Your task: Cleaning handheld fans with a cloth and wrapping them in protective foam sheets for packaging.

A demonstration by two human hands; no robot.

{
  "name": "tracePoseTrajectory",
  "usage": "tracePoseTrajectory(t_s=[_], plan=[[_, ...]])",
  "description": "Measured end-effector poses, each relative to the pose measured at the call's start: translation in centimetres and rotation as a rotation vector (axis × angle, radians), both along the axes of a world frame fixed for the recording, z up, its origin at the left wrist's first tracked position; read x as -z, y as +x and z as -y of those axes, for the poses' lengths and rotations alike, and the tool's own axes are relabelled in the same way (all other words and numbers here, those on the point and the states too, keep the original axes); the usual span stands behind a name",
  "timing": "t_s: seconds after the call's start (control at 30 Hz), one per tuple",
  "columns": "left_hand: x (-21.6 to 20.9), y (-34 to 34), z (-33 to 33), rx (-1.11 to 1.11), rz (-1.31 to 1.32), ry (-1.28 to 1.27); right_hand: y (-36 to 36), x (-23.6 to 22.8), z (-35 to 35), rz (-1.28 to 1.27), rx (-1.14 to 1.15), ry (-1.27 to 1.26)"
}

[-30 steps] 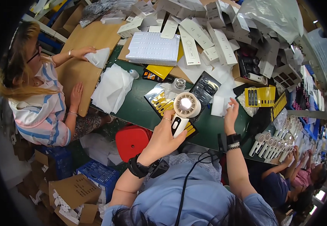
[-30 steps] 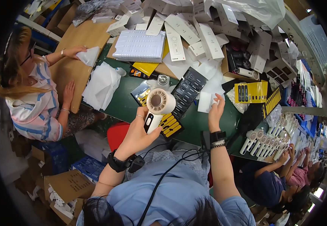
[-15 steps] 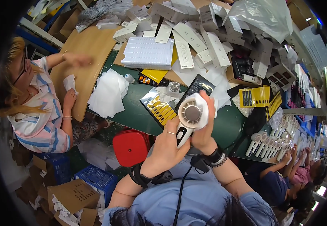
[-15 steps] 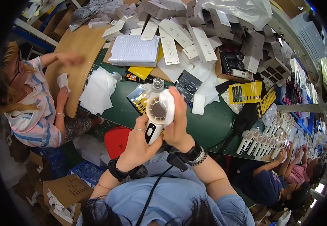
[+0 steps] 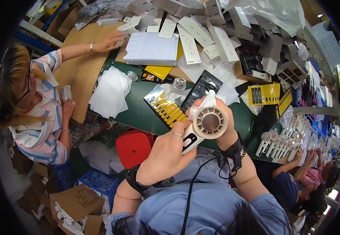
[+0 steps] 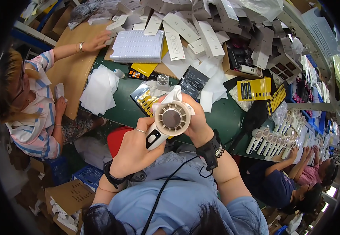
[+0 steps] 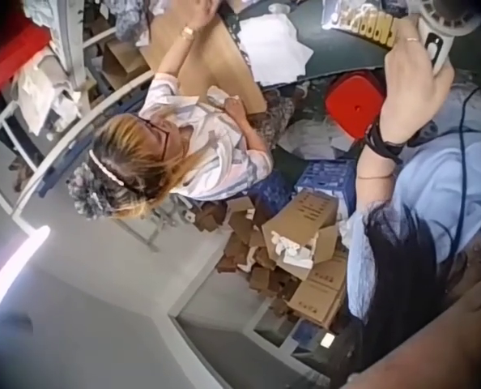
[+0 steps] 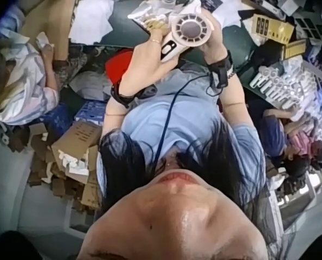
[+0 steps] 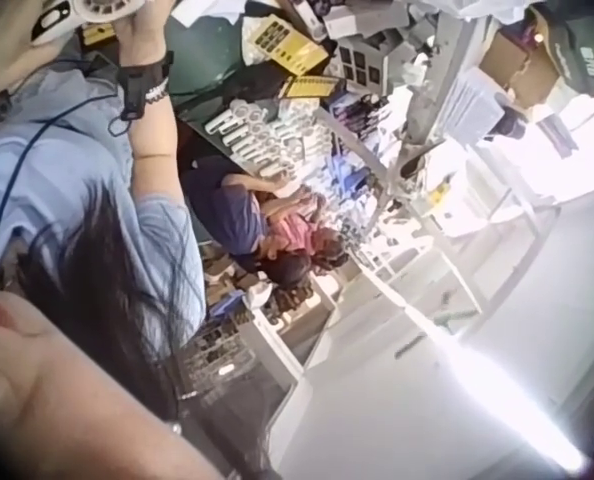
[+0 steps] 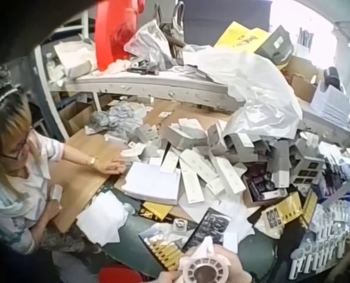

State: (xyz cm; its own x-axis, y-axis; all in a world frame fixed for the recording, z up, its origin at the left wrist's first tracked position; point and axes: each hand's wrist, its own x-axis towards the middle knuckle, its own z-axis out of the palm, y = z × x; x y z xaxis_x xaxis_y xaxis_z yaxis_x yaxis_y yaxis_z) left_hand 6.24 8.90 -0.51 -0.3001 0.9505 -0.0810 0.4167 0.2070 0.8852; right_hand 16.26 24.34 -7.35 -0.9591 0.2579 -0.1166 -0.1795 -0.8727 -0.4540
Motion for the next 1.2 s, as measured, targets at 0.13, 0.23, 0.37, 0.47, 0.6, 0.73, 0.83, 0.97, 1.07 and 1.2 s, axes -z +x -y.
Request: tracePoseTrajectory(t_s=[0.13, 0.23, 0.37, 0.47, 0.6, 0.73, 0.83, 0.97, 1.07, 1.2], plan=[[-0.4, -0.5, -0.3, 0.012, 0.003, -0.02, -0.4, -2.1, 1.3, 0.365, 0.301, 0.061], [-0.5, -1.0, -0.3, 0.005, -0.008, -0.02, 1.7, -1.0, 2.2, 0.516, 0.468, 0.773], [-0.8, -1.6, -0.5, 0.041, -0.008, -0.061, 2.4, -0.9, 4.3, 0.478, 0.736, 1.382], [-1.5, -2.1, -0.4, 0.047, -0.014, -0.007, 1.9, -1.2, 4.3, 0.373, 0.914, 1.622], [-1.3, -1.9, -0.3, 0.079, -0.125, -0.017, 2.0, -1.4, 2.6, 0.214, 1.056, 1.948], [-1.2, -1.6, -0.4, 0.064, -0.261, -0.146, 2.6, -1.2, 1.5, 0.094, 0.952, 2.107], [-1.2, -0.8, -0.6, 0.024, -0.354, -0.128, 2.3, -1.2, 1.5, 0.077, 0.858, 2.075], [-0.4, 0.6, -0.7, -0.062, -0.492, -0.082, 0.9, -1.3, 2.8, 0.175, 0.909, 1.867], [0.1, 1.6, -0.5, -0.103, -0.545, -0.007, 0.3, -1.2, 3.0, 0.477, 0.842, 1.476], [1.3, 2.0, -0.3, -0.154, -0.476, 0.147, 2.1, 0.1, 2.9, 0.351, 0.811, 1.204]])
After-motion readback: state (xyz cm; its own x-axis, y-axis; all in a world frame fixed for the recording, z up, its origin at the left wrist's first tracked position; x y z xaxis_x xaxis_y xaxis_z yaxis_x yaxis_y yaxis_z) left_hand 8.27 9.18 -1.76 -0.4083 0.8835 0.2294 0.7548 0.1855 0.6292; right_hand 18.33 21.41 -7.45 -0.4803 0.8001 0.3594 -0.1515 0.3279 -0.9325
